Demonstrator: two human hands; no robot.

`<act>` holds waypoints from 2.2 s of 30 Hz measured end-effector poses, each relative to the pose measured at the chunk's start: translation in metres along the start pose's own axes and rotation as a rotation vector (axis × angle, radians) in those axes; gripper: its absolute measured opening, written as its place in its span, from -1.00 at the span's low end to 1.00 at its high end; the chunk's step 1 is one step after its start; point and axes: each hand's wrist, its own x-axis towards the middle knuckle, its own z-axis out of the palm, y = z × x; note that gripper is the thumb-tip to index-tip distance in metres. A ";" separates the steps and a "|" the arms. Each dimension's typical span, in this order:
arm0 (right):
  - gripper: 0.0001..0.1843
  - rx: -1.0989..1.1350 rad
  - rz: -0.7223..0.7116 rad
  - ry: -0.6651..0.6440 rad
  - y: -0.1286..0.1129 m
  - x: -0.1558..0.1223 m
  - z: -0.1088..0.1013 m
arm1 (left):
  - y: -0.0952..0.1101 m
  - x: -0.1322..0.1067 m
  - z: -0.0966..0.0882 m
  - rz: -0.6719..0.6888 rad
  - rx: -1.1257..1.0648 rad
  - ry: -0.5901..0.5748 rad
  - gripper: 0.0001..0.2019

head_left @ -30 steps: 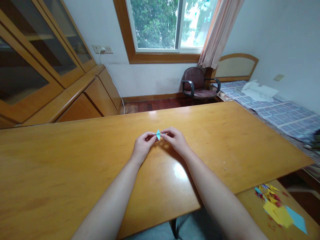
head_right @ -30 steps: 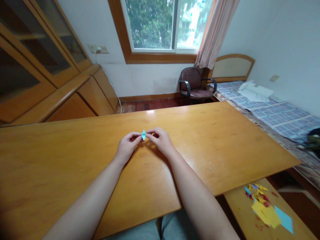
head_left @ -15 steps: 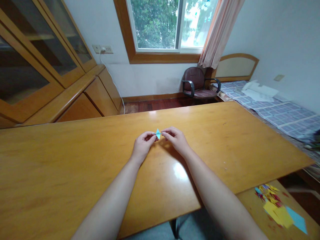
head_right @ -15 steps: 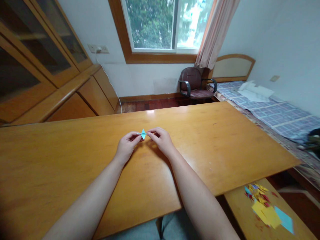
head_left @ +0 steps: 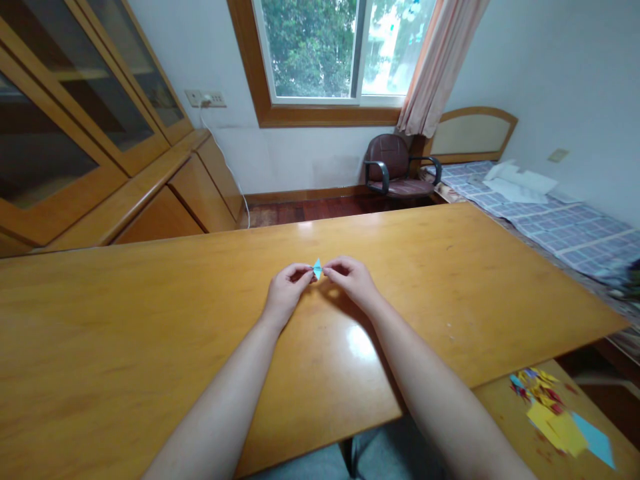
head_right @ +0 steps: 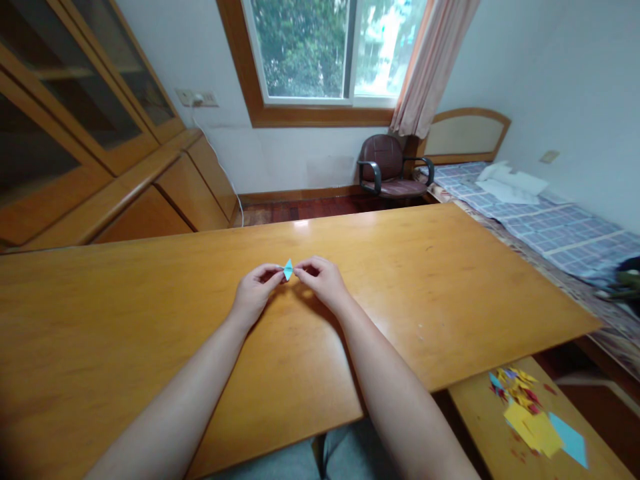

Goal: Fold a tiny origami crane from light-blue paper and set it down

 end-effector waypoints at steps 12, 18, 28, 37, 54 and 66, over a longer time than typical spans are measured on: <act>-0.88 -0.139 -0.063 0.043 -0.006 -0.001 0.000 | -0.004 0.000 -0.001 0.010 0.029 -0.024 -0.78; -0.89 -0.179 -0.094 0.025 -0.004 -0.001 -0.001 | -0.006 0.001 -0.002 0.014 0.067 -0.019 -0.77; -0.91 -0.204 -0.118 0.043 -0.002 -0.002 0.002 | -0.005 0.002 -0.001 -0.006 0.015 -0.036 -0.77; -0.87 -0.160 0.027 0.099 0.002 0.001 0.003 | -0.008 0.004 0.000 -0.033 -0.031 -0.005 -0.70; -0.84 -0.048 0.066 0.058 0.000 -0.001 0.005 | -0.010 0.004 0.000 -0.040 0.000 -0.033 -0.70; -0.90 -0.151 -0.049 0.050 -0.001 -0.001 0.006 | -0.003 0.002 -0.002 -0.003 0.070 -0.044 -0.74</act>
